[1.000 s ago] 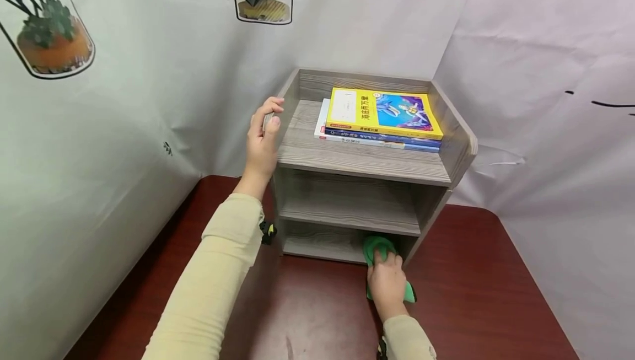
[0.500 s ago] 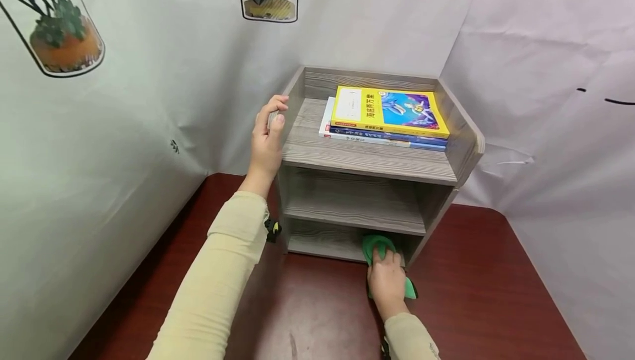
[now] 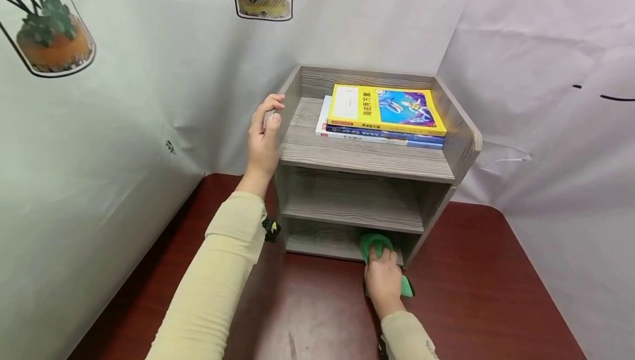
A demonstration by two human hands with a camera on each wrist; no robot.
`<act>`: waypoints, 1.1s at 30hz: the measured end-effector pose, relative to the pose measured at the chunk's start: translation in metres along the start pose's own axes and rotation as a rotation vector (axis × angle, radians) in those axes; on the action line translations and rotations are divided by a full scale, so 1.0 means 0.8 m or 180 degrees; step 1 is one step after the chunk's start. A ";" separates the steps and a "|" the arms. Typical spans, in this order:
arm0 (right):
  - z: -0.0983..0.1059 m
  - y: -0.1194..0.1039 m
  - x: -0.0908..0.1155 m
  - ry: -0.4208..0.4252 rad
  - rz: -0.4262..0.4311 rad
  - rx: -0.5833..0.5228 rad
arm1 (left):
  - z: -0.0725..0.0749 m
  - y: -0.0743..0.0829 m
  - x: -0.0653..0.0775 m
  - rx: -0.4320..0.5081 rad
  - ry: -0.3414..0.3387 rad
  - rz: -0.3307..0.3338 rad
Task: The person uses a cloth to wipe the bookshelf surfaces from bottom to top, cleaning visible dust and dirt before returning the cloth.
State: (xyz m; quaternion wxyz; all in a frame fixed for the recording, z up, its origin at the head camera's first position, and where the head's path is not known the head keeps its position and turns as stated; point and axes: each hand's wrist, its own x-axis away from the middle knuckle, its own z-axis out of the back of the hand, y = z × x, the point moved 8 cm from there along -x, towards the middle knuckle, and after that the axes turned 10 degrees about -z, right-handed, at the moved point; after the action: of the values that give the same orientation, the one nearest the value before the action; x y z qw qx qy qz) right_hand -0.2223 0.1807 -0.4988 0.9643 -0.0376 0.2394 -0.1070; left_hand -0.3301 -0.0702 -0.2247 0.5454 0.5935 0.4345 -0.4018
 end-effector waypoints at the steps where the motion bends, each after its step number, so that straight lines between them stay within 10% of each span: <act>1: 0.000 -0.001 0.000 -0.0008 0.0017 0.0027 | 0.000 0.000 0.000 0.0019 0.0005 -0.0001; 13: -0.005 -0.025 0.001 -0.0053 0.0154 0.0158 | -0.007 0.042 -0.009 0.0001 -0.0012 0.0020; 33: -0.009 -0.062 0.003 -0.0038 0.0187 0.0195 | -0.006 0.043 -0.010 -0.0015 0.0024 0.0019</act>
State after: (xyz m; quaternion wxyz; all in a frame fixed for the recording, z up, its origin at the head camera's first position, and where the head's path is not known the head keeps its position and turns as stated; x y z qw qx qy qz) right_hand -0.2331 0.1314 -0.4999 0.9691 -0.0016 0.2312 -0.0857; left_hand -0.2995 -0.0669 -0.2068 0.5464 0.5950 0.4357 -0.3970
